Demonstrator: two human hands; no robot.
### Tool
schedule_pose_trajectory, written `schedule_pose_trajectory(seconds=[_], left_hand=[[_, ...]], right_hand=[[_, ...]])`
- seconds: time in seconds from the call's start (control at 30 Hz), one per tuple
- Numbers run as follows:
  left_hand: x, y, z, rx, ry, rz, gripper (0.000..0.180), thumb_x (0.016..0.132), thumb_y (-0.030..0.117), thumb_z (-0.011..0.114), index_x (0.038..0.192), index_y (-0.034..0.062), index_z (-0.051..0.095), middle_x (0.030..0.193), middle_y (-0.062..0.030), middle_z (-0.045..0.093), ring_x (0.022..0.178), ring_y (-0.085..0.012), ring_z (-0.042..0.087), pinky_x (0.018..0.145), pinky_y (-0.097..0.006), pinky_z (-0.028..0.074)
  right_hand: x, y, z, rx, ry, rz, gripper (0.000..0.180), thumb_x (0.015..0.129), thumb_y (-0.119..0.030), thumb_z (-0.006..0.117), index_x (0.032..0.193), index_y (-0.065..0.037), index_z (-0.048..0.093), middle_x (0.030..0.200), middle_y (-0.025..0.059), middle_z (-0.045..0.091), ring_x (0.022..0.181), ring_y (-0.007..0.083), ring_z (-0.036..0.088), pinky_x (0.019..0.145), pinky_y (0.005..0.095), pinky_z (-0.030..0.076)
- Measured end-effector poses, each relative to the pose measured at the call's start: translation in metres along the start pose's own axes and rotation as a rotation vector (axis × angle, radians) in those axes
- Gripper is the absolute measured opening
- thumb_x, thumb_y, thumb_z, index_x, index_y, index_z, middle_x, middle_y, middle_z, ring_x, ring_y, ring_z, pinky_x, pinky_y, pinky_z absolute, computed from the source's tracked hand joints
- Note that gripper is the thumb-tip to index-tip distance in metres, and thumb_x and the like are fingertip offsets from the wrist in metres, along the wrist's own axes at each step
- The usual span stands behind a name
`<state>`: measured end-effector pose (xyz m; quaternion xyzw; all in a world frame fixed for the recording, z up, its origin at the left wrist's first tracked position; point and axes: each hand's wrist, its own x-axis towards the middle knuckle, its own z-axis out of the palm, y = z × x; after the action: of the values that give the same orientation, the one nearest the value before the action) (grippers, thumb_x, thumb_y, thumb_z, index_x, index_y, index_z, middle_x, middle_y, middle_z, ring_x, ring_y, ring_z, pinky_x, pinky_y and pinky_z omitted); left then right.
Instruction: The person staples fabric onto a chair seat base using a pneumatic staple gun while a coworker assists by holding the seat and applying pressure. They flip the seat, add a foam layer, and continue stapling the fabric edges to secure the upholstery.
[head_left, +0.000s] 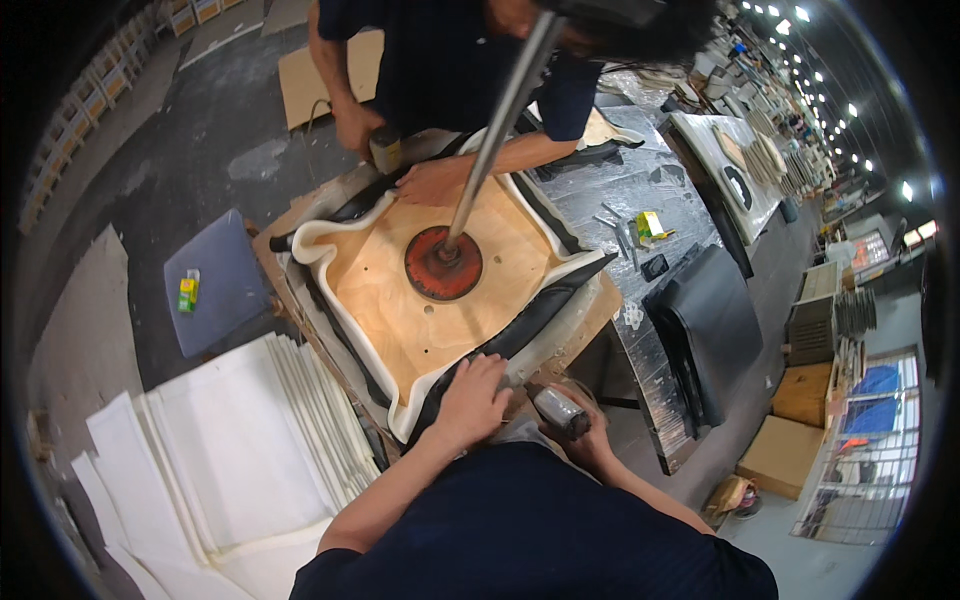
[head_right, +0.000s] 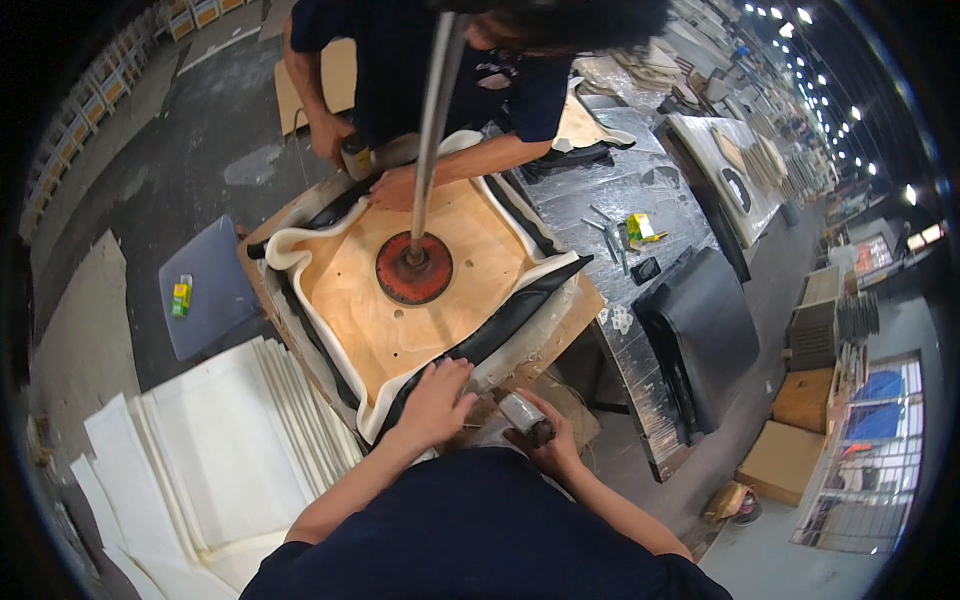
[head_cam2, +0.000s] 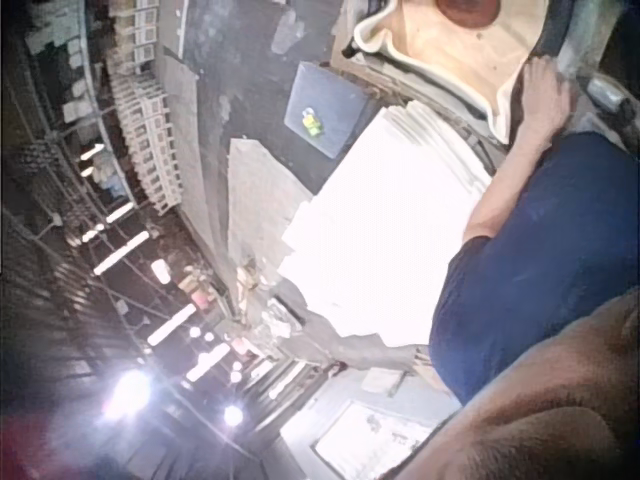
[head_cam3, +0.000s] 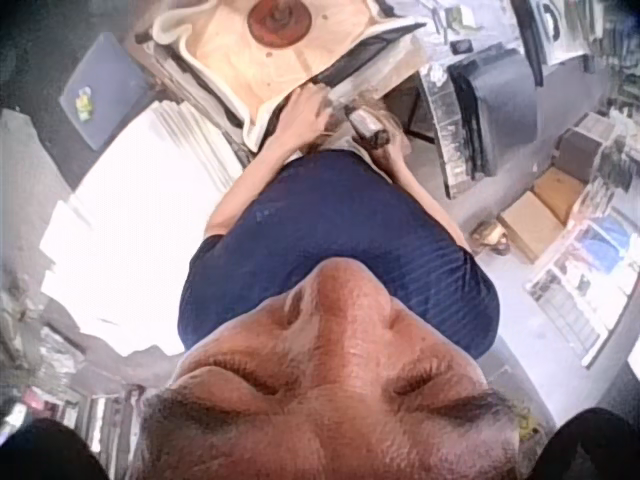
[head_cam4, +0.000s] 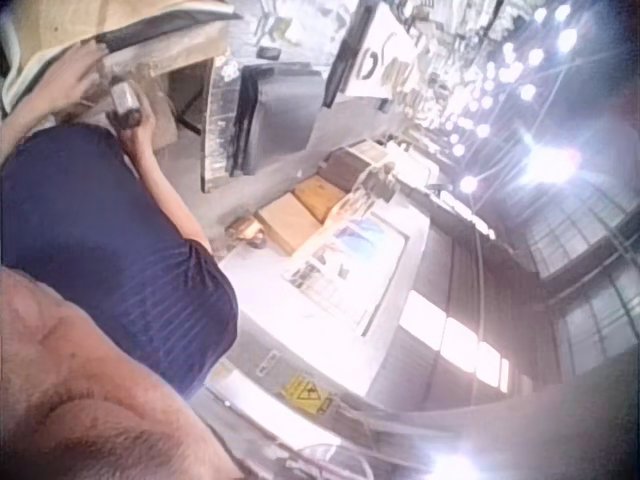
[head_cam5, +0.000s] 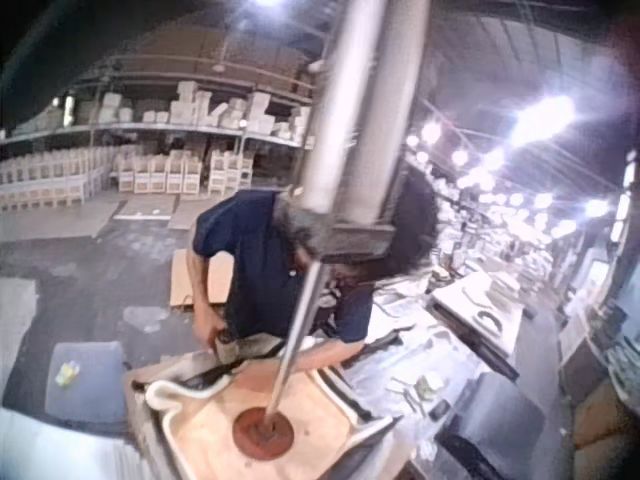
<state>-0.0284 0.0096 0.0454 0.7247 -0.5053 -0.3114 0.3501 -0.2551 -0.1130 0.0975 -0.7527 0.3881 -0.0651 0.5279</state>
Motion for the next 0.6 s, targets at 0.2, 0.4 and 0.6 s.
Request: schedule_pose_trajectory(seconds=[0.2, 0.4, 0.6], left_hand=[[-0.005, -0.003, 0.038, 0.344, 0.011, 0.103, 0.086, 0.097, 0.021, 0.078, 0.171, 0.0057, 0.037, 0.18, -0.0212, 0.031, 0.166, -0.0438, 0.031, 0.136, -0.057, 0.028], [-0.002, 0.007, 0.043, 0.39, 0.12, 0.01, 0.076, 0.098, 0.021, 0.077, 0.166, 0.0053, 0.046, 0.177, -0.023, 0.037, 0.164, -0.0428, 0.037, 0.134, -0.055, 0.031], [-0.018, 0.018, -0.003, 0.04, 0.366, -0.136, 0.049, 0.102, 0.023, 0.072, 0.145, 0.0008, 0.067, 0.15, -0.0244, 0.067, 0.146, -0.0414, 0.059, 0.125, -0.048, 0.045]], right_hand=[[-0.022, 0.017, -0.001, 0.063, 0.043, 0.074, 0.071, 0.089, -0.017, 0.093, 0.153, -0.008, 0.065, 0.134, 0.0153, 0.077, 0.124, 0.0247, 0.074, 0.108, 0.039, 0.056], [-0.015, 0.038, -0.008, -0.025, 0.01, -0.119, 0.071, 0.09, -0.017, 0.093, 0.153, -0.004, 0.064, 0.136, 0.0146, 0.076, 0.126, 0.0214, 0.071, 0.109, 0.0365, 0.055], [0.018, 0.035, -0.022, 0.081, -0.089, -0.186, 0.074, 0.088, -0.025, 0.095, 0.154, -0.013, 0.065, 0.14, 0.0182, 0.073, 0.129, 0.0333, 0.072, 0.109, 0.0445, 0.057]])
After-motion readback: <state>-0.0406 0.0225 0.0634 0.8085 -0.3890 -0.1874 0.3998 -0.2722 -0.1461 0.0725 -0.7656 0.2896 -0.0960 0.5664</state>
